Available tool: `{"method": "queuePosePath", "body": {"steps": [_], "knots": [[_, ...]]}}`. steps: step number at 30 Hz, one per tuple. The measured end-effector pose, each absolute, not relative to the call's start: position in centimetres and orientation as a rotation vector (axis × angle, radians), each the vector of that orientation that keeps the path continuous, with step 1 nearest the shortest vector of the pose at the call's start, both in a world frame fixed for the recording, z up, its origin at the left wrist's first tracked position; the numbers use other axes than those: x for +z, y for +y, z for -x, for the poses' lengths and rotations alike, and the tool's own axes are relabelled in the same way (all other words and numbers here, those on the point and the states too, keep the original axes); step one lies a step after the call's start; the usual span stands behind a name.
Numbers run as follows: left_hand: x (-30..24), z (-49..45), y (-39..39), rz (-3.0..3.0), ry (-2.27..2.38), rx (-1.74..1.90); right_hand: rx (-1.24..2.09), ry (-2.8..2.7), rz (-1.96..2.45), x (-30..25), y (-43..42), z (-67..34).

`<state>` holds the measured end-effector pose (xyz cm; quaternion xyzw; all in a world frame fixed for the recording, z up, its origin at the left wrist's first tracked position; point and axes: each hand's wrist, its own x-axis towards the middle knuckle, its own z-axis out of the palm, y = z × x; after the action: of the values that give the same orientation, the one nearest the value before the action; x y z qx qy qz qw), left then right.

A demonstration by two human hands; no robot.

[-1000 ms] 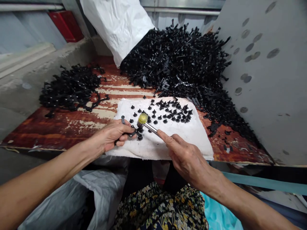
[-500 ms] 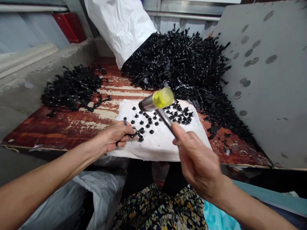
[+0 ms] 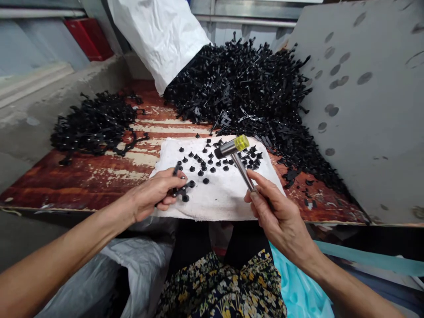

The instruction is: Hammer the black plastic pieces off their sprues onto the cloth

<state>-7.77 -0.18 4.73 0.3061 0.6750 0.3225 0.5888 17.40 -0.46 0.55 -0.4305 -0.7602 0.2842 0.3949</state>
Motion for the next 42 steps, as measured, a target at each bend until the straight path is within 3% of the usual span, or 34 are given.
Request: {"method": "queuePosePath", "body": {"steps": [13,42], "knots": [[1.5,7.0,-0.2,-1.026,1.431,0.575,1.075,-1.710,1.248,-1.4,0.9,-18.5],[2.7,5.6,1.1,-0.981,1.515,0.510,1.018,-1.745,1.245,-1.5,0.9,-18.6]]}}
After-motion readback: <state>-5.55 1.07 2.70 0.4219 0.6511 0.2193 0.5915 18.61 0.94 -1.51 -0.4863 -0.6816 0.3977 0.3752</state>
